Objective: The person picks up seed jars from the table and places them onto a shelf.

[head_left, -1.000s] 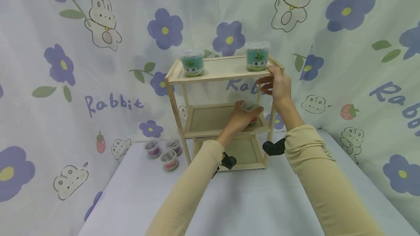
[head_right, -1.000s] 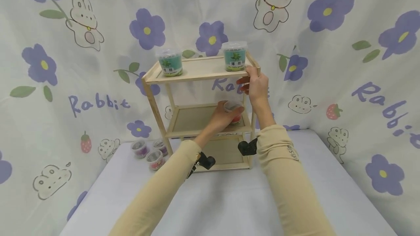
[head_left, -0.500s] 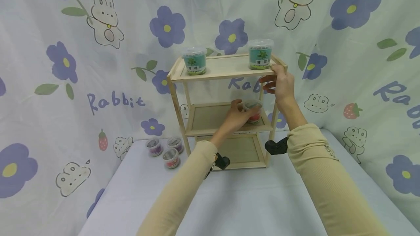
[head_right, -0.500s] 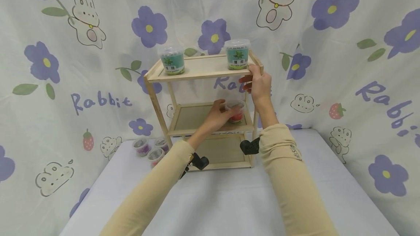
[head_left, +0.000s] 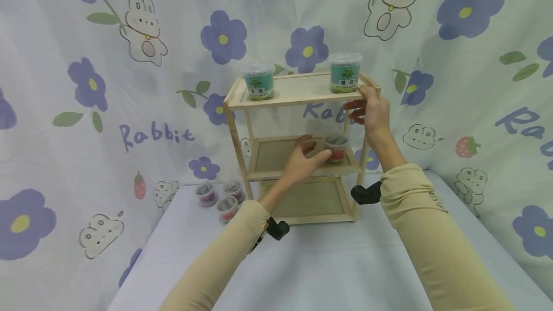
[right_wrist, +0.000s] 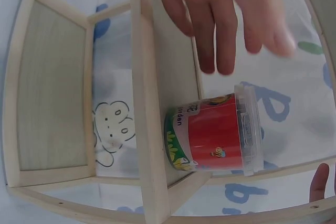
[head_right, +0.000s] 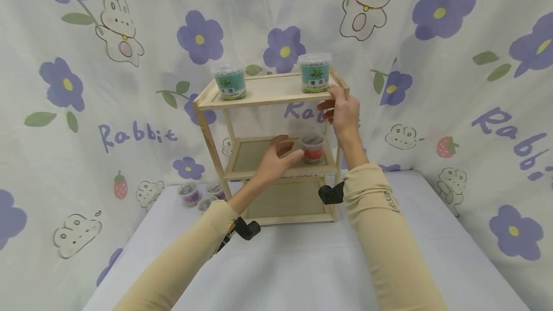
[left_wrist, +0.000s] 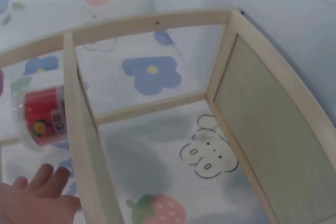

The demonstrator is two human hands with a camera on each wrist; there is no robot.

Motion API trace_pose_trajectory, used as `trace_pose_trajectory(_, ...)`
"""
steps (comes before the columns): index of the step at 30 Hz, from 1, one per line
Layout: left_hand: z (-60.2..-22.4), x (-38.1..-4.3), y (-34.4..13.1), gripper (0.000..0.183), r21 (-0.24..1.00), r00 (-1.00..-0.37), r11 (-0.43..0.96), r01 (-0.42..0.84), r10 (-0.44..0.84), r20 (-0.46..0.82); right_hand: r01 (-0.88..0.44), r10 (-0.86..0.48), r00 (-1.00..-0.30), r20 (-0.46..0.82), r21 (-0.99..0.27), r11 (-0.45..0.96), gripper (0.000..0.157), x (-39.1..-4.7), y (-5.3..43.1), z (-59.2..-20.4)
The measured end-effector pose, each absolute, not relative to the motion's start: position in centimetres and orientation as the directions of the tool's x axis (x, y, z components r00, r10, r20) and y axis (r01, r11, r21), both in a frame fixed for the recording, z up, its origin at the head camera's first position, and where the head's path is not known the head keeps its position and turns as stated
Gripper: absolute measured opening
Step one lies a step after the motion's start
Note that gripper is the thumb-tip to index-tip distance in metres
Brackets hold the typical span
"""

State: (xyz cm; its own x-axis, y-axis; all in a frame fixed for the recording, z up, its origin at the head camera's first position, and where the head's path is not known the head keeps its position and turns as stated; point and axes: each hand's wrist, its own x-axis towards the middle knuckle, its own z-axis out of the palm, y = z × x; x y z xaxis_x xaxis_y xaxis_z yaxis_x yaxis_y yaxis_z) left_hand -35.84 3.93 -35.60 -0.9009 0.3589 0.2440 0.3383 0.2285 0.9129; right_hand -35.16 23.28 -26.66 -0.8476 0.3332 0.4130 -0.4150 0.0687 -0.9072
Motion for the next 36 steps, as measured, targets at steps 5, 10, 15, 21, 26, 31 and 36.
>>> trace_pose_trajectory(5,-35.5,-34.7,2.7,0.073,0.906,-0.886,0.18,0.384,0.348,0.306,-0.42,0.346,-0.845,0.407,-0.907,0.041,0.042,-35.2,23.3,-26.6)
trace_pose_trajectory(10,-35.4,-33.2,0.9,0.068,0.899,-0.871,0.107,0.424,0.321,0.373,-0.413,0.343,-0.851,0.399,-0.91,0.035,0.043,-35.2,23.2,-26.6)
trace_pose_trajectory(15,-36.1,-31.7,-0.7,0.061,0.894,-0.862,0.015,0.447,0.276,0.426,-0.423,0.345,-0.845,0.409,-0.905,0.035,0.044,-35.2,23.4,-26.3)
trace_pose_trajectory(21,-38.2,-30.4,-2.3,0.055,0.895,-0.876,-0.108,0.433,0.185,0.446,-0.42,0.339,-0.851,0.402,-0.907,0.023,0.043,-35.2,23.4,-26.2)
trace_pose_trajectory(26,-40.3,-29.9,-3.4,0.056,0.898,-0.89,-0.138,0.417,0.139,0.434,-0.413,0.346,-0.852,0.394,-0.91,0.02,0.042,-35.2,23.3,-26.5)
trace_pose_trajectory(31,-42.5,-29.2,-4.5,0.047,0.91,-0.908,-0.123,0.396,0.097,0.408,-0.41,0.342,-0.854,0.391,-0.912,0.019,0.043,-35.2,23.3,-26.7)
trace_pose_trajectory(36,-45.3,-28.3,-5.6,0.046,0.948,-0.944,-0.025,0.318,0.087,0.319,-0.409,0.349,-0.85,0.396,-0.912,0.037,0.046,-35.1,23.3,-26.7)
